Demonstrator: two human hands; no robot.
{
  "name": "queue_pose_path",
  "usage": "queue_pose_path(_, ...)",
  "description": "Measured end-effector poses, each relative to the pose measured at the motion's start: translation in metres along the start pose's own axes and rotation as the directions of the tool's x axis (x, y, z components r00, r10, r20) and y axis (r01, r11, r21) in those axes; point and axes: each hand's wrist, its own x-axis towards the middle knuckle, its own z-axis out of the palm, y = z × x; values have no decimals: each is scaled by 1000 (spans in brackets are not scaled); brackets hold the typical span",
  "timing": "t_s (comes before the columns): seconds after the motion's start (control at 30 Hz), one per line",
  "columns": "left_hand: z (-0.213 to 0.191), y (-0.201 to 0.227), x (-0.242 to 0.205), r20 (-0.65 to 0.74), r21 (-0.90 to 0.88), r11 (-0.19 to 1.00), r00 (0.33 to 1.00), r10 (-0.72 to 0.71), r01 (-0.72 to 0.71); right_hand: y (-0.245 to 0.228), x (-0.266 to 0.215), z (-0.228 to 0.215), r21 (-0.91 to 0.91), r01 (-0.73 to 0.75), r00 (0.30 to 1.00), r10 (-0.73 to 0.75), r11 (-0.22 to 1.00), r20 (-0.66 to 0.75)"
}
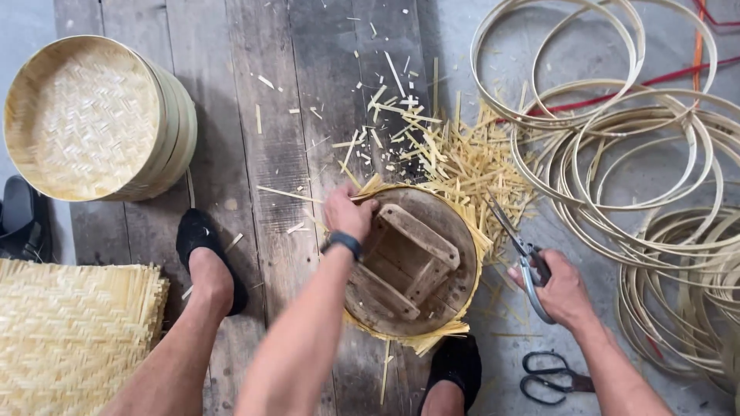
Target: Fitting a woven bamboo mat into a circular hoop and trimming the excess strips with scissors.
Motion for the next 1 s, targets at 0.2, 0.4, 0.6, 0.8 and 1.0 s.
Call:
queue_pose_path(0.2, 20, 88, -114, -74, 95, 993, 996, -57, 64, -10, 31, -27, -330, 43, 999, -49, 943, -9)
queue_pose_path(0.4, 17, 86, -146, 158, 227, 944, 965, 209, -241, -42, 46, -20, -468, 200, 979, -157, 861, 130)
queue_pose_path(0.6, 38, 52, -160, 151, 64, 899, 895, 420, -433, -52, 46, 14, -558, 148, 978, -39, 817, 203)
queue_pose_path(0.8, 34, 47, -160, 167, 33, 855, 846, 506, -518, -11, 60, 15, -544, 223, 972, -223, 809, 66)
queue_pose_path(1.0, 23, 43, -159, 193, 40, 831, 820, 539, -555, -48, 81, 29, -548, 385, 864, -499, 743, -69)
